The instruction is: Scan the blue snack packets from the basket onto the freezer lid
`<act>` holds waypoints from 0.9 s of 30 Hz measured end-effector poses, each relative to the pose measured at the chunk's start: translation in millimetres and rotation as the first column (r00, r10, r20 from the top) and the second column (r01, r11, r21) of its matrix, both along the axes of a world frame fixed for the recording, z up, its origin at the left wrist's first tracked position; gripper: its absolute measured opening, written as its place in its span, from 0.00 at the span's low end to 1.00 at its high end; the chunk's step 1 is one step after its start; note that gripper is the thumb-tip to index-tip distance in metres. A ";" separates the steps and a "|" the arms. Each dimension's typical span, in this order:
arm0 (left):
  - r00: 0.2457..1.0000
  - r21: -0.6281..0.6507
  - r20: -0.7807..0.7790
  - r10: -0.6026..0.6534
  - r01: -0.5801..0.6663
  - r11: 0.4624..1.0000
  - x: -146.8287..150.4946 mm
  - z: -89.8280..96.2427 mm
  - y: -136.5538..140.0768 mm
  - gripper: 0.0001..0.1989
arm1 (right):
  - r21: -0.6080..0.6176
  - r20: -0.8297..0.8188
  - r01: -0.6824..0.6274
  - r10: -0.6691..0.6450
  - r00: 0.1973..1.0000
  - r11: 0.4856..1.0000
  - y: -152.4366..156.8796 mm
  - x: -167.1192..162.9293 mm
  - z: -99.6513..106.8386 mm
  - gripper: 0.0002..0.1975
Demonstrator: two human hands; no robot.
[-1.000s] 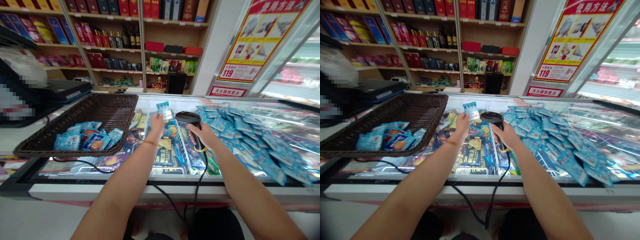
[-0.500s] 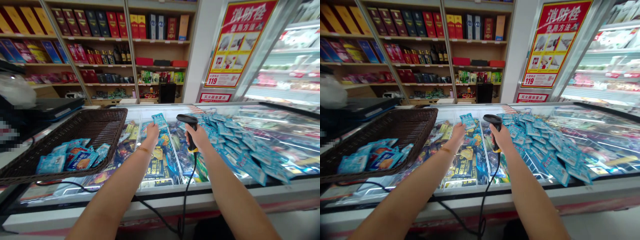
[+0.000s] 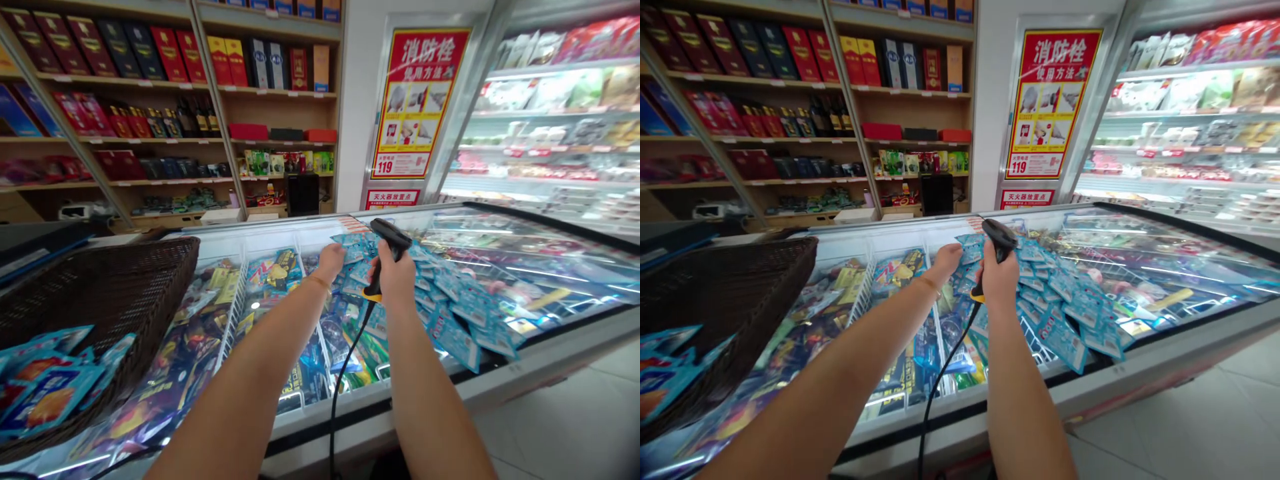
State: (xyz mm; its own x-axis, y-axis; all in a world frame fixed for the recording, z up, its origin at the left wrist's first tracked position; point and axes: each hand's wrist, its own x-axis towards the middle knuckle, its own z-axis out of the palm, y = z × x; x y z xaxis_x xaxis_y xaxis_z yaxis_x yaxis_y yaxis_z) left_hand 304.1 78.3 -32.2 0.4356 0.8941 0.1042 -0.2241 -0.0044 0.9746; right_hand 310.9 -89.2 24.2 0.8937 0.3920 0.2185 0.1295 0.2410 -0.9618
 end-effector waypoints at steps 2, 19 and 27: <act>0.998 0.043 -0.061 -0.012 0.015 0.999 0.9 -3.3 0.8 0.07 | -0.013 -0.002 0.073 -0.073 0.997 0.997 -2.6 9.7 -1.7 0.18; 0.988 0.283 -0.094 0.127 -0.096 0.954 -79.7 44.9 26.3 0.10 | 0.029 -0.087 -0.164 0.166 0.982 0.986 7.6 -5.5 -5.2 0.19; 0.811 0.456 -0.303 0.500 -0.338 0.824 -286.5 87.6 88.8 0.06 | -0.174 0.097 -0.428 0.448 0.889 0.887 26.3 -59.4 -24.1 0.19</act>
State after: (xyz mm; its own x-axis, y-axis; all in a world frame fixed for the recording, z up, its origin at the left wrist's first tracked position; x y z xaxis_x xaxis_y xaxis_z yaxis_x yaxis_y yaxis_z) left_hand 17.6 167.1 55.4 0.1013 0.9264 0.3627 0.2853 -0.3764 0.8815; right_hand 251.6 -63.0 0.2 0.5902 0.7729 0.2329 0.1698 0.1632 -0.9719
